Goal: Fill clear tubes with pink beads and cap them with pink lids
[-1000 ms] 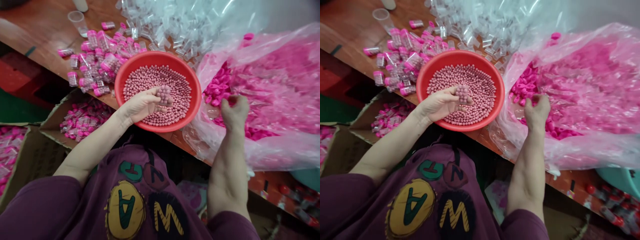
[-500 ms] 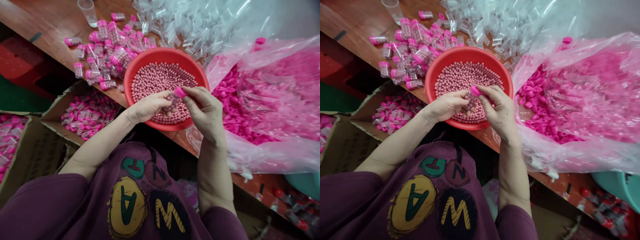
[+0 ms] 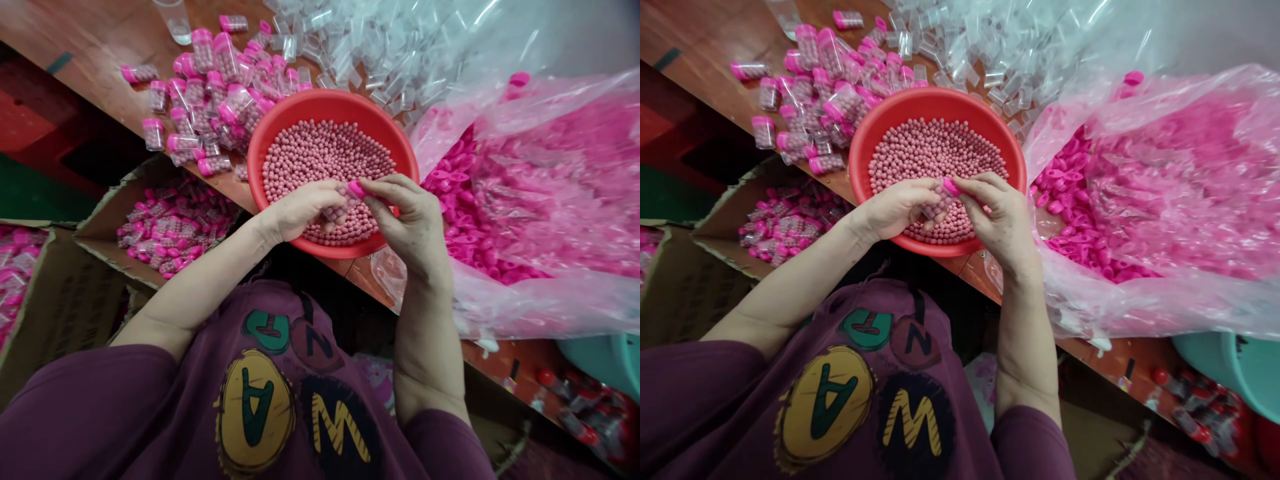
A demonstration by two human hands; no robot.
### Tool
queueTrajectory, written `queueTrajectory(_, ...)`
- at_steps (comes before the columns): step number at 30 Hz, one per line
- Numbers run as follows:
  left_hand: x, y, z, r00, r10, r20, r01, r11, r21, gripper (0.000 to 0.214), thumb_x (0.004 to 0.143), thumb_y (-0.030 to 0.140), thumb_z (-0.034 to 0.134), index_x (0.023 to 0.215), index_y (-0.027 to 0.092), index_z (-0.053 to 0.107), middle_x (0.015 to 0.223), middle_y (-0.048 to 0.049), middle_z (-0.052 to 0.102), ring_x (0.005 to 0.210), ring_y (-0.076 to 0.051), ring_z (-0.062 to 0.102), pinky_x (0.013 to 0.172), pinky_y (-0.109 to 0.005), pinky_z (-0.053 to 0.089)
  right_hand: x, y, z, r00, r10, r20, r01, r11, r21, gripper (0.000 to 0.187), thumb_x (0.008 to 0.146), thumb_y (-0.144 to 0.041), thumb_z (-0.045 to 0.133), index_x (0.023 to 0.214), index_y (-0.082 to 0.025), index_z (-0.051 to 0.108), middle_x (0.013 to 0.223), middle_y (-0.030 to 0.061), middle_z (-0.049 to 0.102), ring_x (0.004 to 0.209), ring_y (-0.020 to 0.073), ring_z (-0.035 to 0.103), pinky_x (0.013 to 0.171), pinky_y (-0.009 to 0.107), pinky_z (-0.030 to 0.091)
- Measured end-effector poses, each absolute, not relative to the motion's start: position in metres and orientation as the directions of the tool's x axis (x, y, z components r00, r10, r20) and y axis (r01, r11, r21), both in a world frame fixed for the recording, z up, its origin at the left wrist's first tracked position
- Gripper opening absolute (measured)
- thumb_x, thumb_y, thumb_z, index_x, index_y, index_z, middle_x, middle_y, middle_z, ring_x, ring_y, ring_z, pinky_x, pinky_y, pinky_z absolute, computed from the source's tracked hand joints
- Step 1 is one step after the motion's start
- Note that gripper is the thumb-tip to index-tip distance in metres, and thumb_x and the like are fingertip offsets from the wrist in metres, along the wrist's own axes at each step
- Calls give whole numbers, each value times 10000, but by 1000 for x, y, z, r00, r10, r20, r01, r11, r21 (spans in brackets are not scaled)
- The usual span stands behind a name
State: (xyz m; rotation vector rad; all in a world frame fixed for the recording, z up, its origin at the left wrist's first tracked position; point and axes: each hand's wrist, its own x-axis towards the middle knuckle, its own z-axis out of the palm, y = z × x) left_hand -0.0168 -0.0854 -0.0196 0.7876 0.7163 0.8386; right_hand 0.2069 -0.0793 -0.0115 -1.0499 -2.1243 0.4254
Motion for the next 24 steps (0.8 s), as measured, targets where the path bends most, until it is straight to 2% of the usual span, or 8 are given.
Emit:
queueTrajectory(4, -16, -84, -21, 433, 867, -246, -380, 423, 822, 113, 968, 108, 616, 908, 152, 701, 742, -6, 612, 640, -107, 538, 534, -198, 425, 213, -73, -21, -331, 768, 548, 669, 601, -438, 257, 1116, -257, 729, 1272, -306, 926, 1172, 80, 871, 1112, 300, 834, 1033, 536, 710)
queueTrajectory(6, -16, -85, -22, 424, 874, -238, -388, 413, 824, 76, 1018, 122, 651, 994, 156, 715, 784, 2, 634, 679, -110, 576, 581, -202, 477, 209, -74, -22, -250, 770, 587, 643, 585, -494, 253, 1105, -256, 735, 1268, -268, 928, 1151, 90, 872, 1077, 292, 839, 988, 514, 716)
queueTrajectory(8, -16, -86, -23, 424, 878, -221, -389, 397, 831, 77, 1098, 164, 658, 1036, 165, 703, 824, 2, 662, 718, -111, 615, 636, -209, 521, 202, -78, -19, -200, 800, 565, 578, 562, -591, 237, 1108, -298, 758, 1276, -267, 922, 1146, 78, 875, 1035, 264, 840, 942, 466, 720)
queueTrajectory(11, -15, -87, -24, 422, 885, -199, -380, 372, 847, 172, 1179, 202, 641, 1013, 168, 673, 841, 7, 670, 718, -91, 622, 657, -194, 502, 190, -84, -15, -214, 835, 507, 530, 535, -658, 211, 1128, -364, 762, 1257, -297, 914, 1127, 54, 879, 1024, 244, 830, 946, 437, 712)
queueTrajectory(14, -13, -87, -24, 417, 890, -186, -374, 355, 857, 196, 1195, 154, 621, 1001, 165, 651, 834, 18, 655, 719, -76, 623, 664, -179, 482, 183, -86, -18, -205, 845, 493, 502, 523, -688, 199, 1122, -352, 760, 1230, -283, 912, 1120, 57, 873, 1035, 238, 821, 953, 422, 701)
queueTrajectory(20, -11, -87, -24, 393, 899, -195, -356, 345, 869, 184, 1204, 105, 559, 1049, 167, 636, 848, 34, 639, 647, -61, 589, 592, -186, 432, 182, -82, -32, -178, 842, 510, 517, 521, -680, 215, 1125, -392, 743, 1211, -292, 912, 1125, 57, 848, 1059, 241, 806, 1011, 443, 694)
queueTrajectory(24, -11, -89, -20, 374, 911, -171, -361, 313, 878, 213, 1189, 69, 569, 1006, 161, 627, 852, 38, 627, 658, -53, 577, 619, -177, 450, 181, -84, -31, -200, 828, 524, 557, 536, -635, 236, 1125, -362, 709, 1231, -304, 912, 1128, 55, 848, 1041, 243, 807, 987, 441, 701)
